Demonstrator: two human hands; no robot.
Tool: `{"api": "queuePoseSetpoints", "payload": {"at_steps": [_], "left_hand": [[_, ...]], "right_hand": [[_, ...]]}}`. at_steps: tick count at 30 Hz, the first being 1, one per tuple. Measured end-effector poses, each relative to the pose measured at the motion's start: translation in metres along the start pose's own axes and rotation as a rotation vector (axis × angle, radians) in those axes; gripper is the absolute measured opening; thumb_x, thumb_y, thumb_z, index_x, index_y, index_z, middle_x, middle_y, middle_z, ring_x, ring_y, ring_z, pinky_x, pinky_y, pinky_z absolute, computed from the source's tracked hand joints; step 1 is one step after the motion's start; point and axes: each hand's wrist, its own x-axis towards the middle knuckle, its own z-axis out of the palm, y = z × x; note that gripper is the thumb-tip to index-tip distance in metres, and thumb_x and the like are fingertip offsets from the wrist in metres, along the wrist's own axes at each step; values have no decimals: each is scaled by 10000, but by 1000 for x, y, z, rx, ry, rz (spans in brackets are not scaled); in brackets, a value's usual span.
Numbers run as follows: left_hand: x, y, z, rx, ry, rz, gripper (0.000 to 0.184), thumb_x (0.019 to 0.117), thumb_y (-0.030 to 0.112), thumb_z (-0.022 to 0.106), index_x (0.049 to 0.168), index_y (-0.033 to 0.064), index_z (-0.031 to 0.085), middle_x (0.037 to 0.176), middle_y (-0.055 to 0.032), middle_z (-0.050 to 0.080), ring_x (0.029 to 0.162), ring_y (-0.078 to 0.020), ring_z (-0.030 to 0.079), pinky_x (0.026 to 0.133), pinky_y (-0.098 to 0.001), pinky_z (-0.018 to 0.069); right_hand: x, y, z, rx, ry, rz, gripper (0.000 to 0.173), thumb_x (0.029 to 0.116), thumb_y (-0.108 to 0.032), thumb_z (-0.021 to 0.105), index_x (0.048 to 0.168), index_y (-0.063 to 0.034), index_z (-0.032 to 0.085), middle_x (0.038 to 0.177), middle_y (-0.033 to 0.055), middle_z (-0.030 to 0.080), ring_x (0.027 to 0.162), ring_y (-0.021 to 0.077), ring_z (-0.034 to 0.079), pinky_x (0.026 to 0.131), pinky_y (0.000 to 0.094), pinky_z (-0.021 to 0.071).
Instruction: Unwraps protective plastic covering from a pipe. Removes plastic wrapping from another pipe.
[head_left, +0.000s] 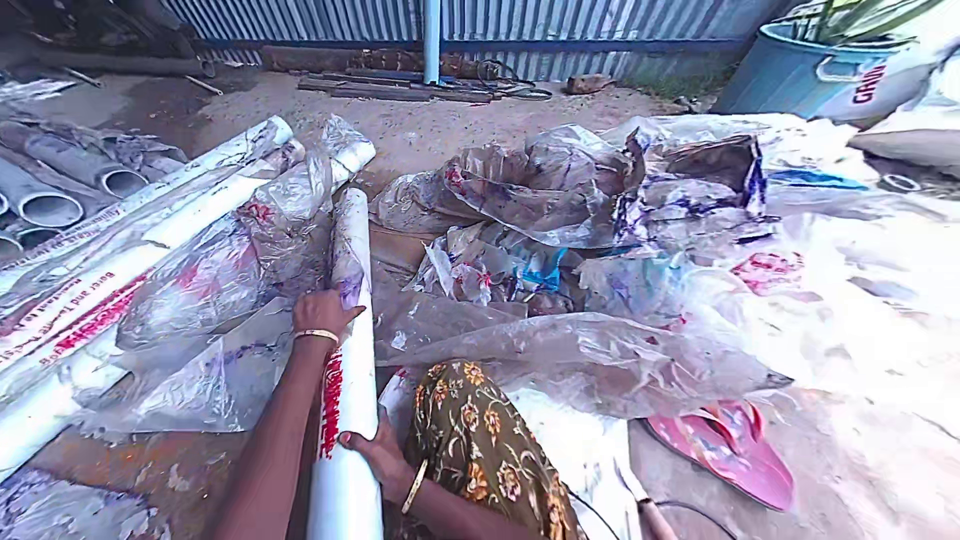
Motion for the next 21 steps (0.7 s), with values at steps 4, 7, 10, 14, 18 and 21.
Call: {"api": "queuePoseSetpoints", "payload": {"at_steps": [4,7,10,14,18,21], "left_hand": [[-36,-26,18,-273,111,-136,608,1044,414,582,1266,-152,599,1334,-378,578,1337,-530,494,1116,-672,318],[-66,-29,18,-299,67,-175,591,1059,398,559,1294,-144,583,1357,-365,570,1348,-511,494,1122,-651,328],[-102,-41,27,-353,25,-203,583,1046,385,586,1313,-133,583,1333,-366,585,1313,-517,524,1100,-653,363],[-120,-51,39,-492,195,-232,488,1034,399,607,1203,-53,680,1197,-283,681,1202,-447,619,1060,-615,423],[-145,-20,23,-538,299,-437,739,1006,273,631,1619,48,285,1659,-289,233,1554,-436,211,1230,-649,106],[-145,-1,38,-609,141,-563,1104,904,427,740,1639,-6,39,1690,-303,18,1559,-480,132,1178,-692,197]], "right_hand": [[-18,6,10,0,0,-4,931,870,-115,793,1567,-8,187,1435,274,488,1238,290,580,1043,424,495],[-50,16,14,-35,-2,28,968,852,-134,811,1572,-18,174,1440,277,483,1239,299,578,1041,434,495],[-80,18,8,-168,-53,178,849,932,-248,741,1561,-20,218,1405,269,516,1197,292,604,1005,431,514],[-46,10,2,-210,-75,190,616,1075,-313,509,1572,-31,278,1461,212,504,1260,240,569,1052,404,484],[-33,14,12,-248,-218,-65,418,1124,-234,309,1469,-4,366,1294,109,573,1119,86,606,921,268,532],[-82,-70,93,-861,-301,-210,457,1072,43,300,1526,96,296,1569,189,413,1429,142,436,1136,236,377]]}}
